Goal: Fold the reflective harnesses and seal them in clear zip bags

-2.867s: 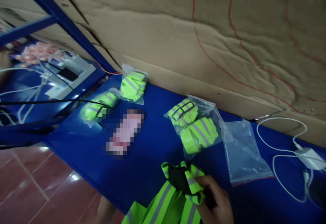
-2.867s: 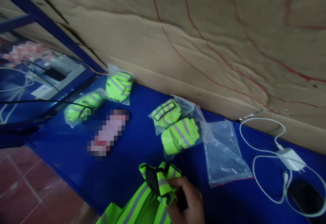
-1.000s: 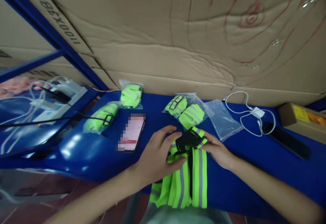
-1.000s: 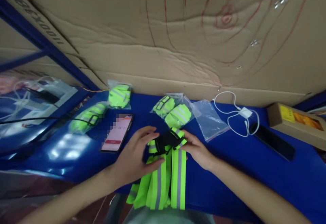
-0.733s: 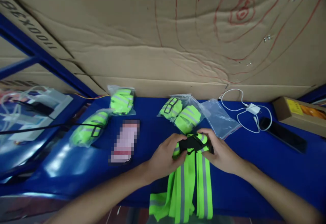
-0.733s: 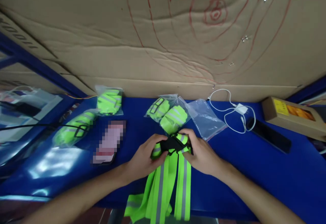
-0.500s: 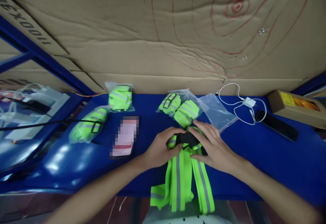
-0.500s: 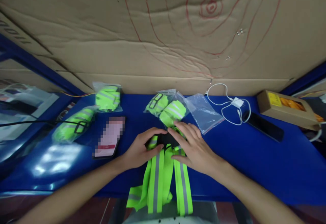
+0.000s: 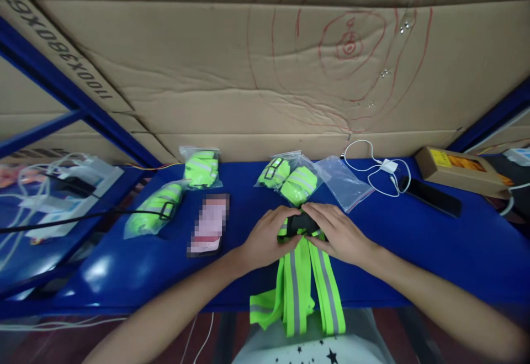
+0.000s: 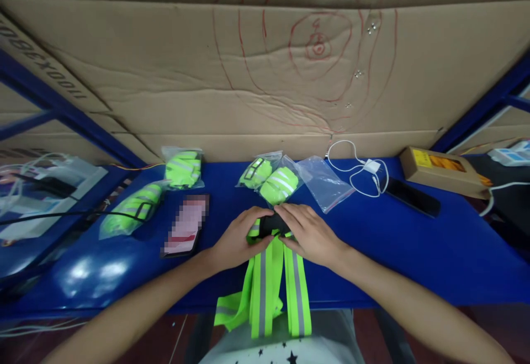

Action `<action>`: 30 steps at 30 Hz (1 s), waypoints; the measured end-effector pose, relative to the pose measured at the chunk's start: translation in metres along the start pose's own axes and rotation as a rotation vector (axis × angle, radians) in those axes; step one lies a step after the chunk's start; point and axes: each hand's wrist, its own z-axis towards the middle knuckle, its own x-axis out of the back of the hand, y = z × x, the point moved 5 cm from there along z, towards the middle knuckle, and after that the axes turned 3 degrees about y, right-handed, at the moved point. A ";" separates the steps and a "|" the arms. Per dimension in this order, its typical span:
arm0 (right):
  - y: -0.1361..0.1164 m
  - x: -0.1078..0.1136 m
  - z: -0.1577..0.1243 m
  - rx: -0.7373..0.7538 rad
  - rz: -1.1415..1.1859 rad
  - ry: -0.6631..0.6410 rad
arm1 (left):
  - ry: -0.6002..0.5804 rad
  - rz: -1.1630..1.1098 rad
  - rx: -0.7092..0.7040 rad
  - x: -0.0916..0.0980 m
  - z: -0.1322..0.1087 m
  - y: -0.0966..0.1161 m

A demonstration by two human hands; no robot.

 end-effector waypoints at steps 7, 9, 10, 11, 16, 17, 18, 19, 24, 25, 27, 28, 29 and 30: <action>-0.006 0.002 -0.001 0.062 -0.023 -0.019 | -0.058 0.162 0.015 -0.002 0.003 0.002; -0.005 0.004 -0.001 0.063 0.004 -0.024 | -0.102 0.134 0.012 -0.002 0.005 0.002; -0.005 0.006 -0.001 0.062 0.024 -0.023 | -0.125 0.120 0.005 -0.002 0.005 0.002; -0.004 0.006 -0.002 0.060 0.042 -0.024 | -0.146 0.119 -0.008 -0.002 0.005 0.002; -0.006 0.003 -0.005 0.076 0.001 -0.070 | -0.234 0.291 -0.114 -0.006 0.003 0.003; -0.008 0.002 -0.005 0.073 -0.025 -0.081 | -0.249 0.336 -0.133 -0.006 0.003 0.004; -0.011 0.001 -0.004 0.067 -0.049 -0.092 | -0.263 0.379 -0.153 -0.005 0.002 0.006; -0.014 -0.001 -0.004 0.061 -0.071 -0.111 | -0.274 0.422 -0.171 -0.005 0.002 0.008; -0.019 -0.004 -0.003 0.054 -0.092 -0.198 | -0.333 0.531 -0.179 -0.003 -0.002 0.009; -0.015 -0.002 -0.004 0.033 -0.089 -0.185 | -0.339 0.537 -0.153 -0.001 -0.002 0.006; -0.001 0.008 -0.005 -0.043 -0.073 -0.128 | -0.295 0.507 -0.068 0.010 -0.002 -0.001; 0.009 0.016 -0.006 -0.097 -0.049 -0.089 | -0.241 0.447 -0.010 0.018 0.000 -0.005; 0.019 0.026 -0.007 -0.157 -0.010 -0.044 | -0.172 0.349 0.056 0.027 0.002 -0.008; 0.031 0.037 -0.009 -0.229 0.041 0.012 | -0.088 0.216 0.122 0.038 0.004 -0.010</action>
